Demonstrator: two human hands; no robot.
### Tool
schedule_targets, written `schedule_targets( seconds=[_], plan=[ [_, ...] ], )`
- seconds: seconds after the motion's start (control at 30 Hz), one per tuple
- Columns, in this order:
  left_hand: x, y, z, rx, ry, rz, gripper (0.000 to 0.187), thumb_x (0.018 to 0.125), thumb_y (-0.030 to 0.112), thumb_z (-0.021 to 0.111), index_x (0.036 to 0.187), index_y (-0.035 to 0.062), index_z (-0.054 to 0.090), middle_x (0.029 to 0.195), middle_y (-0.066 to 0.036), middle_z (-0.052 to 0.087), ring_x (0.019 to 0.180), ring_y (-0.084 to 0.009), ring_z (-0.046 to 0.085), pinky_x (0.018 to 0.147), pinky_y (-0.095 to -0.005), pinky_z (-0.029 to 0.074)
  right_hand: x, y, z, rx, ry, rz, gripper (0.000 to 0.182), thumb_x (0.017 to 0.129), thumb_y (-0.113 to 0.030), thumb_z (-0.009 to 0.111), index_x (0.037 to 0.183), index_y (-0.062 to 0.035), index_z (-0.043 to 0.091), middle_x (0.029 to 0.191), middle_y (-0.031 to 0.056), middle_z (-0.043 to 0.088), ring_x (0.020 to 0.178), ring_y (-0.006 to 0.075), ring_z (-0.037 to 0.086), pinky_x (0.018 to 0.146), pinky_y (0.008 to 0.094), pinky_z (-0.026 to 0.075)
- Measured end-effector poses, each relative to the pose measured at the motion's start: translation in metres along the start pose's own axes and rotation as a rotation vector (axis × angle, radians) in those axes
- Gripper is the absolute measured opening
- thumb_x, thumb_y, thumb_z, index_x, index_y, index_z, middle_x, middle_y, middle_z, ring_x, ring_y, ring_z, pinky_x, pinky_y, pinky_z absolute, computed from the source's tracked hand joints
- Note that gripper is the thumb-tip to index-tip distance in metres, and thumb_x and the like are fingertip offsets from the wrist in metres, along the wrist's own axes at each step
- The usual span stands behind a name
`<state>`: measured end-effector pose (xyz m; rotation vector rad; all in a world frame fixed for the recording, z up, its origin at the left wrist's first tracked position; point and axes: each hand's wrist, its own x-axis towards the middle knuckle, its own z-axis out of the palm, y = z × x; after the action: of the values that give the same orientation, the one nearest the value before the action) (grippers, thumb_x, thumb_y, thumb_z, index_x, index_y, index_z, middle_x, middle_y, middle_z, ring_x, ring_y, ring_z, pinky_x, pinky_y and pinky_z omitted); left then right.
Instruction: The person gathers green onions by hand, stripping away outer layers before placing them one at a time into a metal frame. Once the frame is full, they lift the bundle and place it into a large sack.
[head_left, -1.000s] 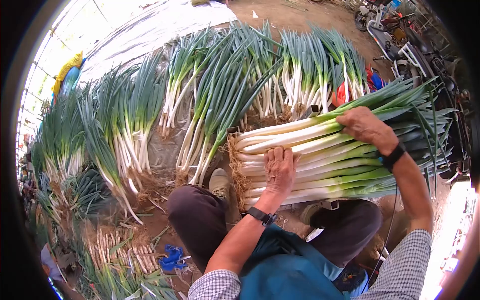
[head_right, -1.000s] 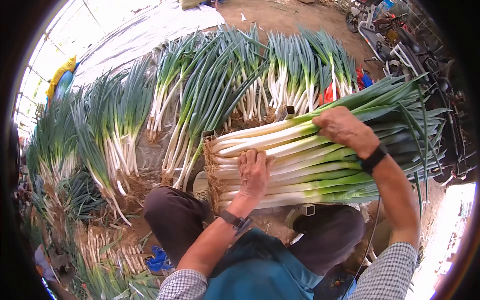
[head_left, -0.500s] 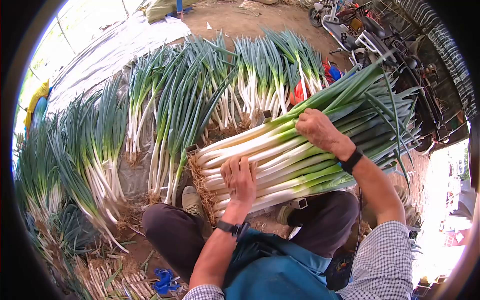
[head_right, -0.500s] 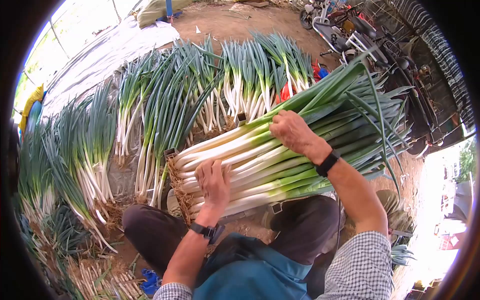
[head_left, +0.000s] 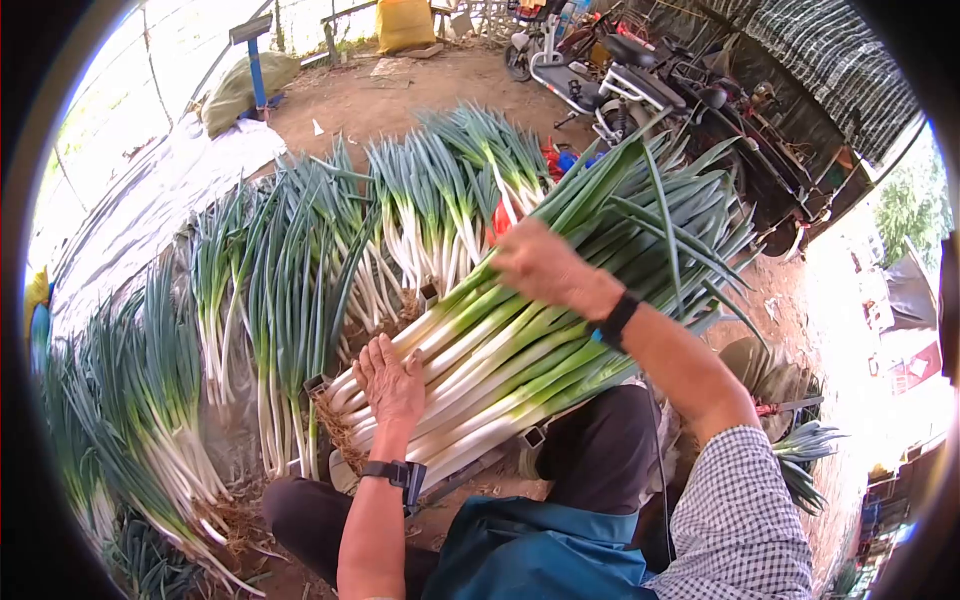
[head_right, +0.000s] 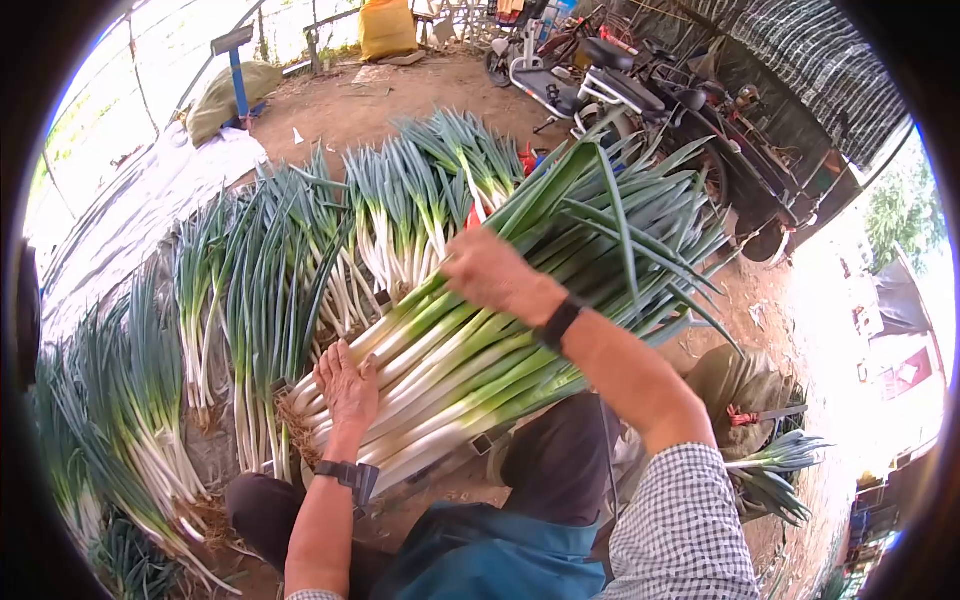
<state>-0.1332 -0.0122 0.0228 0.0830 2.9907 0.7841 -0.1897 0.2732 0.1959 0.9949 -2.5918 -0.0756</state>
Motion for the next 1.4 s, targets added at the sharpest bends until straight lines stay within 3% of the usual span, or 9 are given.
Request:
schedule_targets(
  seconds=[0.1, 0.27, 0.5, 0.6, 0.73, 0.93, 1.2, 1.33, 1.4],
  plan=[
    [0.002, -0.012, 0.013, 0.006, 0.097, 0.045, 0.071, 0.102, 0.047, 0.051, 0.153, -0.0015, 0.037, 0.157, -0.021, 0.038, 0.149, -0.0376, 0.028, 0.125, -0.0517, 0.013, -0.014, 0.041, -0.028, -0.176, -0.211, 0.153, 0.04, 0.092, -0.045, 0.069, 0.075, -0.0089, 0.072, 0.08, 0.0104, 0.068, 0.089, 0.028, 0.065, 0.092, 0.0417, 0.044],
    [-0.004, -0.009, 0.01, -0.013, 0.133, 0.075, 0.072, 0.101, 0.046, 0.054, 0.151, -0.002, 0.038, 0.155, -0.022, 0.04, 0.148, -0.0397, 0.03, 0.126, -0.0529, 0.013, -0.071, 0.033, -0.011, -0.125, 0.033, 0.234, 0.034, 0.095, -0.037, 0.067, 0.076, -0.0086, 0.067, 0.082, 0.0124, 0.062, 0.081, 0.0322, 0.057, 0.084, 0.0436, 0.043],
    [-0.002, -0.007, 0.008, 0.008, 0.143, 0.081, 0.068, 0.1, 0.038, 0.06, 0.15, -0.0028, 0.039, 0.154, -0.023, 0.041, 0.146, -0.0406, 0.032, 0.123, -0.0549, 0.017, -0.055, 0.069, 0.023, -0.106, -0.246, 0.213, 0.039, 0.099, -0.04, 0.059, 0.076, -0.0096, 0.065, 0.081, 0.0127, 0.064, 0.084, 0.0327, 0.062, 0.081, 0.0451, 0.044],
    [0.002, 0.003, 0.004, 0.124, 0.246, 0.336, 0.067, 0.098, 0.032, 0.064, 0.148, -0.0046, 0.039, 0.153, -0.026, 0.041, 0.145, -0.0421, 0.033, 0.123, -0.0542, 0.019, -0.058, 0.058, 0.01, -0.153, -0.174, 0.253, 0.041, 0.098, -0.044, 0.06, 0.08, -0.0089, 0.07, 0.081, 0.0131, 0.065, 0.087, 0.0341, 0.063, 0.085, 0.0462, 0.044],
    [0.026, 0.122, -0.044, -0.197, 0.131, 0.653, 0.067, 0.099, 0.032, 0.063, 0.147, -0.0071, 0.04, 0.152, -0.029, 0.043, 0.145, -0.0447, 0.034, 0.122, -0.0528, 0.022, -0.057, 0.058, 0.008, -0.093, -0.207, 0.276, 0.041, 0.097, -0.047, 0.061, 0.087, -0.009, 0.07, 0.086, 0.012, 0.065, 0.091, 0.0337, 0.061, 0.089, 0.0447, 0.043],
    [0.098, 0.163, 0.017, -0.324, -0.156, 0.198, 0.082, 0.104, 0.058, 0.042, 0.153, -0.0079, 0.034, 0.155, -0.032, 0.04, 0.146, -0.0447, 0.036, 0.121, -0.0546, 0.022, -0.076, 0.112, -0.062, -0.078, -0.23, 0.154, 0.04, 0.081, -0.03, 0.081, 0.111, -0.007, 0.067, 0.104, 0.0116, 0.068, 0.108, 0.0307, 0.062, 0.092, 0.0447, 0.049],
    [0.099, 0.163, 0.024, -0.283, -0.096, 0.192, 0.077, 0.105, 0.057, 0.043, 0.15, -0.0054, 0.042, 0.131, -0.031, 0.062, 0.121, -0.0475, 0.058, 0.106, -0.0565, 0.038, -0.182, 0.25, -0.116, -0.637, -0.21, 0.455, 0.051, 0.082, -0.02, 0.079, 0.129, -0.0091, 0.063, 0.1, 0.0122, 0.071, 0.097, 0.0289, 0.066, 0.095, 0.0431, 0.048],
    [0.091, 0.165, 0.024, -0.231, -0.026, 0.202, 0.067, 0.105, 0.051, 0.046, 0.144, -0.0031, 0.047, 0.127, -0.028, 0.063, 0.121, -0.044, 0.057, 0.104, -0.0532, 0.039, -0.131, 0.217, -0.181, -0.416, -0.241, 0.654, 0.058, 0.086, -0.026, 0.077, 0.138, -0.0091, 0.059, 0.099, 0.0137, 0.071, 0.085, 0.0283, 0.069, 0.085, 0.0427, 0.055],
    [0.089, 0.165, 0.022, -0.225, -0.014, 0.247, 0.064, 0.105, 0.049, 0.048, 0.142, -0.0035, 0.049, 0.126, -0.028, 0.062, 0.12, -0.0432, 0.056, 0.104, -0.0526, 0.039, -0.084, 0.182, -0.135, 0.004, 0.078, 0.503, 0.049, 0.09, -0.032, 0.075, 0.13, -0.0048, 0.064, 0.104, 0.0158, 0.073, 0.085, 0.031, 0.07, 0.082, 0.0433, 0.056]
  ],
)
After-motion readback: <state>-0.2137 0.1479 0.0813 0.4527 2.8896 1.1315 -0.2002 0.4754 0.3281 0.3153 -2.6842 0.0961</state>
